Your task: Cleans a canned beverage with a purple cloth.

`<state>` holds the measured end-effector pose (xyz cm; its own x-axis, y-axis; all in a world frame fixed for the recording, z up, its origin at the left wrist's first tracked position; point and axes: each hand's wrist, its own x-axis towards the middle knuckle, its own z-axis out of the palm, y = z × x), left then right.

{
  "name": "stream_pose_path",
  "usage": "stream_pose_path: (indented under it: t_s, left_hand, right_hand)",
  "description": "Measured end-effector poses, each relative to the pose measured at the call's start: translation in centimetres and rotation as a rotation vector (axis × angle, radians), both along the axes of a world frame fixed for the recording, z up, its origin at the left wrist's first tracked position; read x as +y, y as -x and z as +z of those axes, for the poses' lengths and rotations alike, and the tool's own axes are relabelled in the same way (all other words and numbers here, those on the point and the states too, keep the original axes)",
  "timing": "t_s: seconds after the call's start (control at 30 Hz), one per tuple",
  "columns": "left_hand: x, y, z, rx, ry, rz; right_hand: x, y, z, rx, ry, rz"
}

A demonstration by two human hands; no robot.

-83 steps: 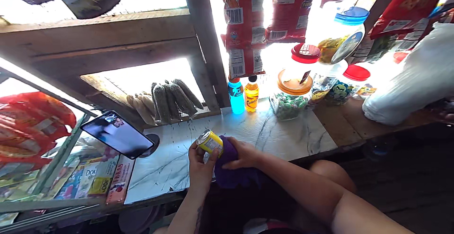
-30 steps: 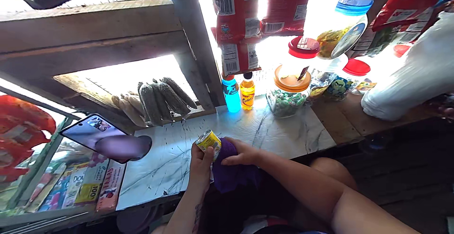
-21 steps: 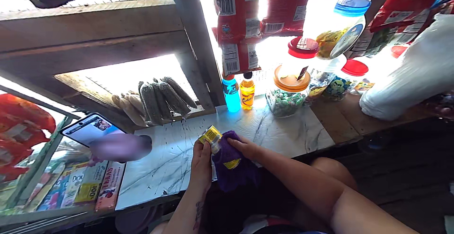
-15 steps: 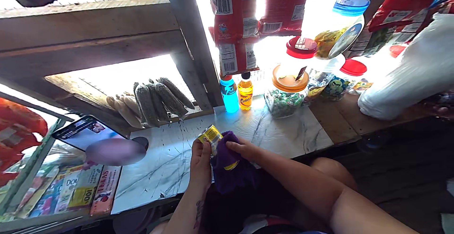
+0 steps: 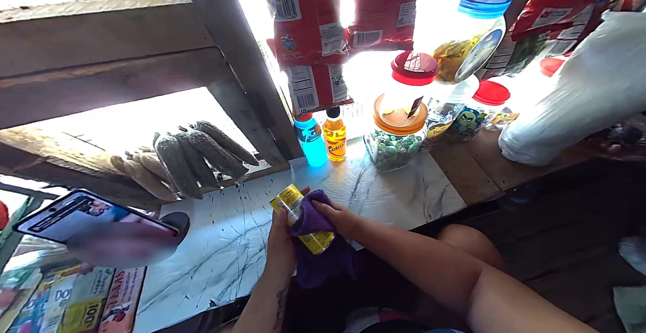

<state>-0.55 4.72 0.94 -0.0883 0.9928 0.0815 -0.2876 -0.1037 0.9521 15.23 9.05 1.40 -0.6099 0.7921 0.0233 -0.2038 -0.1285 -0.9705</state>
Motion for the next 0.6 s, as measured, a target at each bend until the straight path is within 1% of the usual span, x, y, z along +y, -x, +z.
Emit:
stream_pose_path:
  t_s: [0.1, 0.2, 0.4, 0.53, 0.6]
  left_hand:
    - [0.2, -0.2, 0.2, -0.022, -0.004, 0.018]
    - [0.3, -0.4, 0.5, 0.006, 0.008, 0.09]
    - [0.1, -0.3, 0.6, 0.004, -0.072, 0.153]
    - [-0.5, 0.3, 0.5, 0.028, -0.114, 0.119]
    - [-0.9, 0.9, 0.4, 0.057, -0.121, 0.067]
  right_hand:
    - [0.2, 0.0, 0.2, -0.012, 0.05, -0.007]
    - [0.3, 0.1, 0.1, 0.014, 0.056, 0.03]
    - [0.2, 0.7, -1.1, -0.062, -0.103, 0.086]
    - [-0.2, 0.9, -1.7, -0.082, -0.253, 0.053]
    - [-0.3, 0.9, -1.6, -0.075, -0.284, 0.043]
